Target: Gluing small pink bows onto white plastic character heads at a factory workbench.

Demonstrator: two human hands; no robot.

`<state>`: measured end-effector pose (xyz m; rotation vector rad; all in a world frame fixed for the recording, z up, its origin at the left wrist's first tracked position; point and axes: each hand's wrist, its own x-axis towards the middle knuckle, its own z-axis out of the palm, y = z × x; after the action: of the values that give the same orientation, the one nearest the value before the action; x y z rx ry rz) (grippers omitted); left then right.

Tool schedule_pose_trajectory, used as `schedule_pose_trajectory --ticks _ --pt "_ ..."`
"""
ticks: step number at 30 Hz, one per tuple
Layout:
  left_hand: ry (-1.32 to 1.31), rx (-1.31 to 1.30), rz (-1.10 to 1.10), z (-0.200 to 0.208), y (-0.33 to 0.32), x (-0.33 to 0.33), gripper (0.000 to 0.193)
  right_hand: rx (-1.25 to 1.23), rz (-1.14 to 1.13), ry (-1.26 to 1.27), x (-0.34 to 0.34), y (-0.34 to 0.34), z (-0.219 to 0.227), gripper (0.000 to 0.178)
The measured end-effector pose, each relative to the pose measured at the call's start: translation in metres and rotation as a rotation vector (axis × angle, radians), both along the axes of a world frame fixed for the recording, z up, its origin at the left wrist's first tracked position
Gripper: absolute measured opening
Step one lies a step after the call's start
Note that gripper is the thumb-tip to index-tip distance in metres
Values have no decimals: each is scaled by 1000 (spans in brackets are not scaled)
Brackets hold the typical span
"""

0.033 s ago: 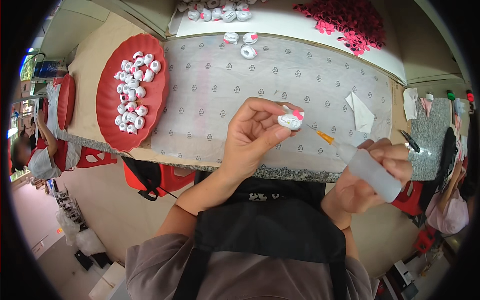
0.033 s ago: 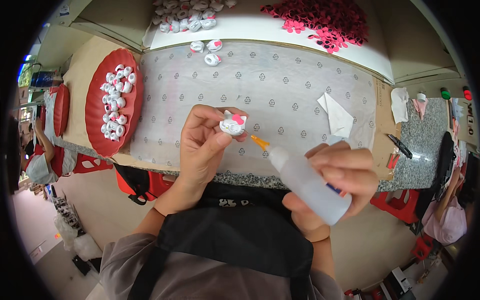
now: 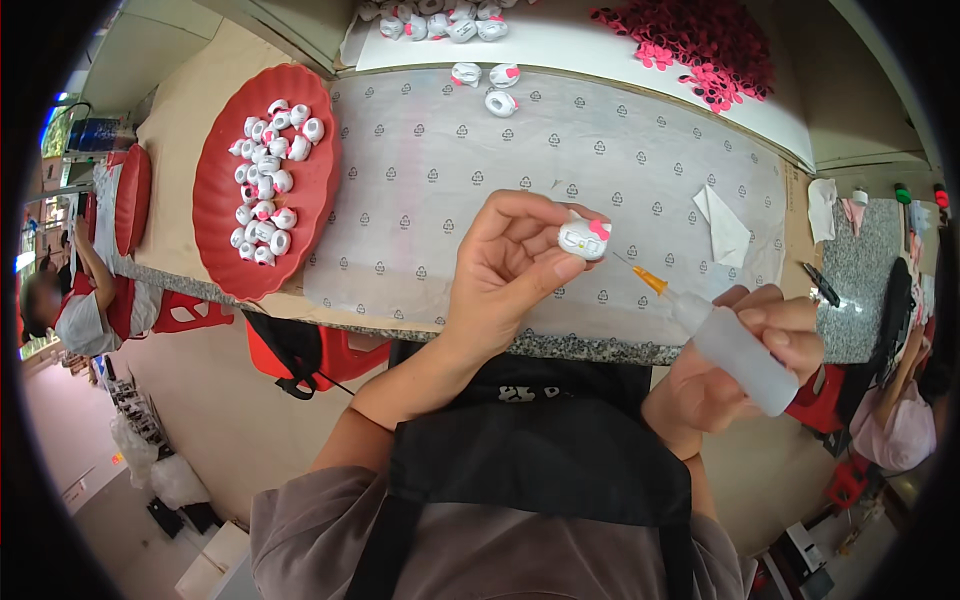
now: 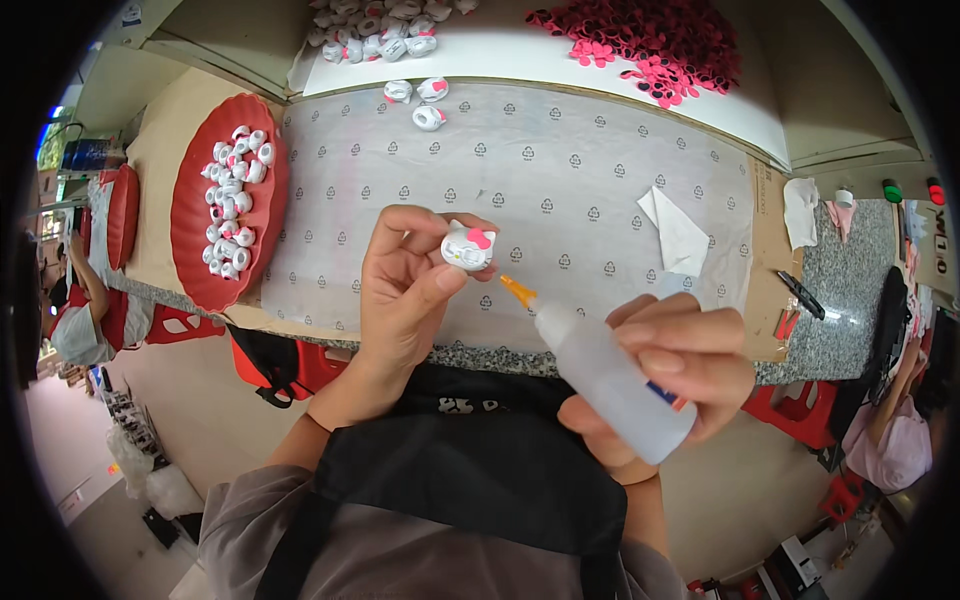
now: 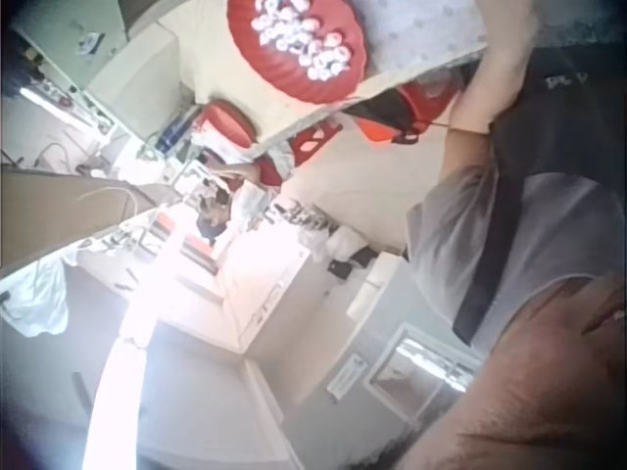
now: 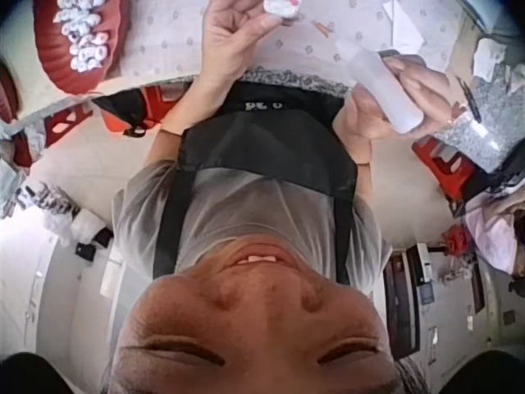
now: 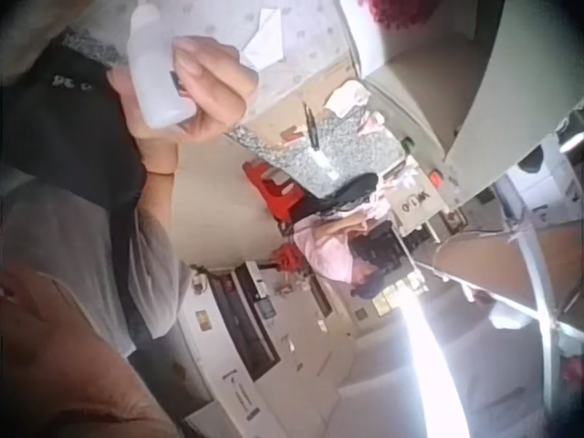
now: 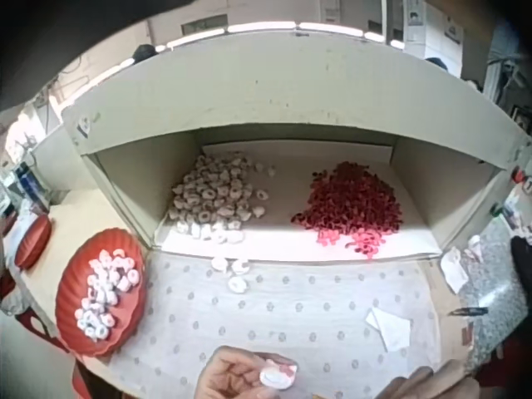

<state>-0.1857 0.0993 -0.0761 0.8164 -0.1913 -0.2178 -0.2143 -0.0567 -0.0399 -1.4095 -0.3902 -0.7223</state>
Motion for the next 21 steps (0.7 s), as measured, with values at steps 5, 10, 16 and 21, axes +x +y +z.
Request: schedule_pose_trajectory --ticks 5,10,16,21 --pt "-13 41 -2 3 6 -2 36 -107 79 -24 -4 5 5 48" --pt "-27 32 5 3 8 -4 35 -115 118 -21 -6 10 5 48" --pt "-35 43 -6 4 9 -4 34 -90 117 -9 -7 13 5 49" --pt "-31 47 -2 3 8 -3 35 -110 -91 -68 -5 23 -3 42"
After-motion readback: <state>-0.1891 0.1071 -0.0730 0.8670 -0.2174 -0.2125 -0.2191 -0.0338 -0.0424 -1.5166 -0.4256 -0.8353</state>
